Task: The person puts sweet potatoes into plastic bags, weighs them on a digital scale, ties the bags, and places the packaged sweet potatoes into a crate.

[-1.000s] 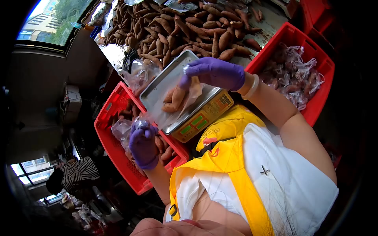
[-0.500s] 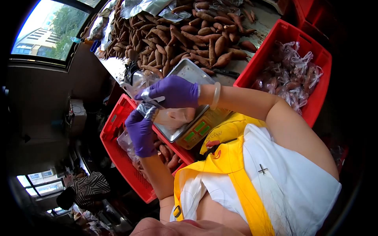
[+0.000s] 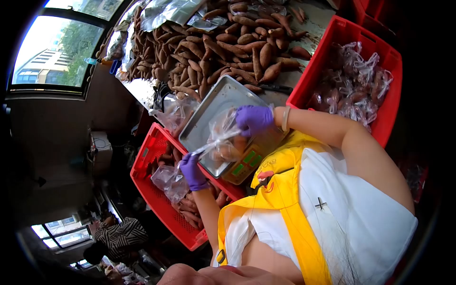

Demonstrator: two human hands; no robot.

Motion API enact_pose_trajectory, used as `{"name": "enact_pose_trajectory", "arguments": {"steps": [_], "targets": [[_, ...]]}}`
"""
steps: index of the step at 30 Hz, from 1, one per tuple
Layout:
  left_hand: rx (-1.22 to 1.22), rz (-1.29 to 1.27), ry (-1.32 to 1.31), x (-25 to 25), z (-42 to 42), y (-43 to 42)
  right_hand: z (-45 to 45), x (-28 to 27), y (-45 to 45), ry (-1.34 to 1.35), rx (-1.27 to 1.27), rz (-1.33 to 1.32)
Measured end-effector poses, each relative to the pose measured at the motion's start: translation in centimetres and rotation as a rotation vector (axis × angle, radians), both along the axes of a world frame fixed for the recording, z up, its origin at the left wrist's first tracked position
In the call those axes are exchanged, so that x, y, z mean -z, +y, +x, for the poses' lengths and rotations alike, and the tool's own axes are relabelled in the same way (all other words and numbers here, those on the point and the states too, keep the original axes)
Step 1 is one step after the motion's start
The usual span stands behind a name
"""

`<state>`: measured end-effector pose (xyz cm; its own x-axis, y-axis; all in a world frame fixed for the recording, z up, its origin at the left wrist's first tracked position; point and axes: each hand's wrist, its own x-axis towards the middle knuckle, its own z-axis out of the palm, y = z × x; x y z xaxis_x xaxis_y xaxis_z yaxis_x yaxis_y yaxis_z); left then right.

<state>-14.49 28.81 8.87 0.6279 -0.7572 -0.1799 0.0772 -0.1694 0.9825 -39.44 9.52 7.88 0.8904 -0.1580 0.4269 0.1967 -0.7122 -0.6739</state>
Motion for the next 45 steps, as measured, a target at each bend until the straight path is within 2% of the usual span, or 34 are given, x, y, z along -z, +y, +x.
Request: {"name": "enact_pose_trajectory", "arguments": {"steps": [1,2,3,5,6,8,9,10,12,13,14,15,16,17,18,19,21,23,24,25,27,29,30,31,33,35,37,39,41,42,43,44,45], "targets": [[0.003,-0.244,0.472,-3.5,-1.9,-0.7,0.2,0.2,-0.6,-0.033,0.029,0.096],[0.115,-0.537,0.726,-3.9,-3.4,-1.5,0.3,0.8,-1.0,0.006,0.077,0.187],[0.172,-0.621,0.887,-1.7,-2.5,-2.5,0.9,2.6,-1.4,-0.086,0.073,0.174],[0.011,-0.687,1.287,-1.6,-0.8,-3.7,-0.2,2.4,-1.5,-0.097,0.106,0.276],[0.034,-0.592,1.373,2.2,2.5,-2.8,-1.0,2.6,-1.6,0.043,0.044,0.379],[-0.098,-0.582,1.393,5.3,2.5,-1.7,-2.3,1.2,1.2,0.168,0.036,0.250],[-0.163,-0.578,1.399,6.6,2.3,-1.2,-2.6,2.1,2.8,0.057,0.018,0.214],[0.010,-0.630,1.215,5.9,0.8,-1.7,-2.7,1.3,3.7,0.286,-0.012,0.393],[0.303,-0.702,0.811,4.3,0.1,-2.0,-0.4,1.0,4.2,0.063,-0.112,1.007],[0.430,-0.717,0.594,3.8,0.1,-2.3,1.1,-0.9,3.9,-0.028,-0.272,1.200],[0.042,-0.379,0.389,0.9,-1.4,-2.3,1.3,-4.4,3.7,-0.040,-0.223,1.277],[0.084,-0.376,0.295,-0.8,-1.5,-2.4,2.6,-4.6,3.2,-0.083,-0.169,1.309],[0.170,-0.309,0.231,-3.5,-2.3,-2.6,3.3,-6.0,2.7,0.074,0.008,1.259],[0.258,-0.242,0.163,-5.8,-3.0,-3.0,4.1,-5.9,2.3,0.124,0.079,1.140],[0.307,-0.170,0.030,-6.6,-3.9,-4.0,6.8,-3.5,2.1,0.026,0.227,0.690],[0.353,-0.047,-0.046,-8.2,-4.8,-3.9,7.3,-4.6,3.1,-0.207,0.177,0.749],[0.356,-0.016,-0.139,-8.7,-5.3,-4.3,7.9,-5.4,3.2,-0.152,0.136,0.900],[0.381,-0.007,-0.136,-5.3,-3.9,-4.1,7.5,-5.3,3.6,-0.206,0.124,0.944],[0.365,0.033,-0.276,-5.2,-4.4,-4.2,7.9,-3.3,3.5,-0.121,0.082,1.017],[0.227,0.131,-0.396,-2.4,-2.3,-3.7,8.1,-1.6,3.3,-0.192,0.127,0.729],[-0.180,0.129,-0.527,-0.1,0.8,-2.0,5.0,0.6,2.2,-0.137,0.306,0.367],[-0.163,0.049,-0.404,2.6,1.7,-0.5,1.3,0.6,2.3,-0.040,0.185,-0.213],[-0.151,0.173,-0.375,3.1,1.5,-0.4,1.2,2.9,2.9,-0.081,0.164,-0.246],[-0.158,0.104,-0.391,2.9,0.8,-0.4,0.1,2.1,3.4,-0.047,0.222,-0.230],[-0.239,0.119,-0.228,0.4,-0.6,-0.3,0.2,1.1,3.0,0.036,0.330,0.078],[-0.233,0.080,-0.328,-5.2,-4.8,-1.7,1.3,-0.3,3.3,-0.290,0.477,-0.089],[0.009,-0.018,-0.439,-10.0,-7.8,-2.7,2.9,-2.8,3.6,-0.278,0.409,-0.250],[0.153,-0.128,-0.432,-11.5,-10.0,-3.9,5.5,-2.3,4.0,-0.044,0.184,-0.224],[0.319,-0.141,-0.724,-11.6,-10.5,-4.4,4.2,-5.8,3.9,0.094,0.089,-0.253],[0.435,-0.223,-0.756,-13.1,-11.5,-4.3,7.2,-2.3,3.3,0.142,0.292,-0.107],[0.440,-0.223,-0.756,-13.9,-11.9,-3.8,5.5,-2.7,3.0,0.020,0.389,0.149],[0.430,-0.314,-0.675,-14.6,-12.0,-3.2,3.9,-2.8,3.1,0.132,0.553,0.275],[0.414,-0.403,-0.589,-15.4,-12.0,-2.7,2.5,-1.5,2.1,-0.016,0.587,0.484]]}}
